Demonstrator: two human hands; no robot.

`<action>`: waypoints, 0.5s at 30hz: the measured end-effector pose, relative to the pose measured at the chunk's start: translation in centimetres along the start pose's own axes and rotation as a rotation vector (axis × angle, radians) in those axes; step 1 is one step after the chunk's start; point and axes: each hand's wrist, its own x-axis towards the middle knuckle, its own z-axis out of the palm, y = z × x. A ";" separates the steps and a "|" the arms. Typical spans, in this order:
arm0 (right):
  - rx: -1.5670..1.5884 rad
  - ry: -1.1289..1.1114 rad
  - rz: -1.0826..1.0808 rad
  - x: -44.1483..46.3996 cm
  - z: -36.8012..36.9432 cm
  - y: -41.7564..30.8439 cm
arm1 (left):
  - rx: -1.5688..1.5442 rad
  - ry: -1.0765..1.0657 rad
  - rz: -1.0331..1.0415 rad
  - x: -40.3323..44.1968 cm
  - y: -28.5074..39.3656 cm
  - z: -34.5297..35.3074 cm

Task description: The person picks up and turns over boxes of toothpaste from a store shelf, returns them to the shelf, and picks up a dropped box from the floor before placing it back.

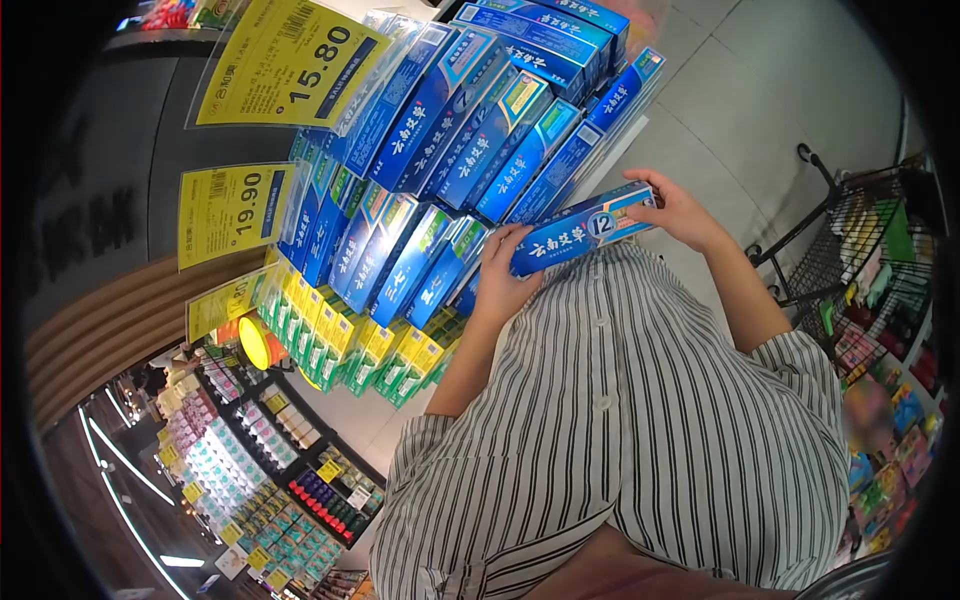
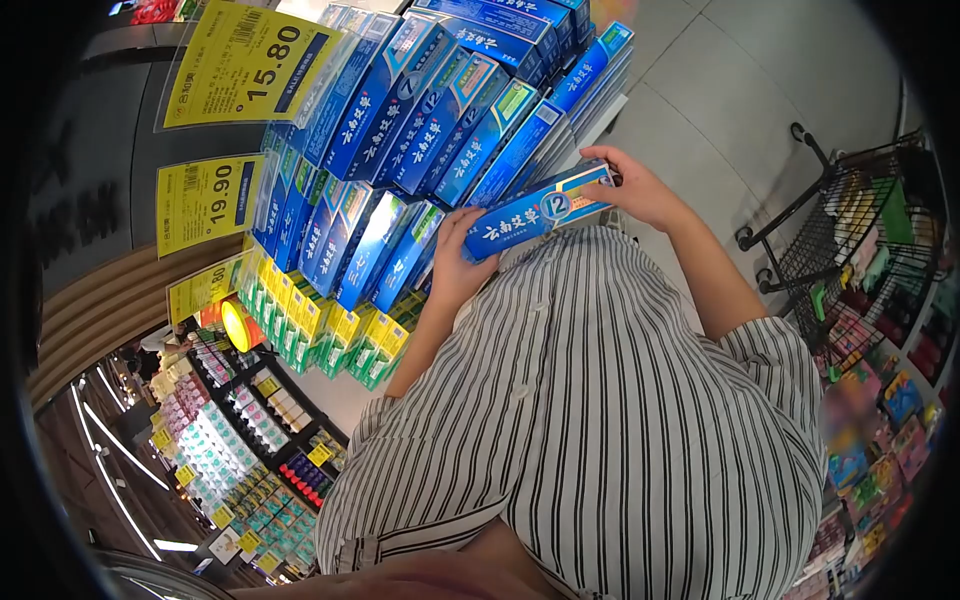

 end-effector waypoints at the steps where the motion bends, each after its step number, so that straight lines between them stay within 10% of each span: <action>1: 0.002 -0.020 0.022 0.0 -0.1 0.1 | -0.001 0.001 0.001 0.1 0.0 0.0; 15: -0.182 -0.110 -0.245 5.5 -0.9 -2.4 | 0.090 0.068 0.005 0.0 -0.4 0.0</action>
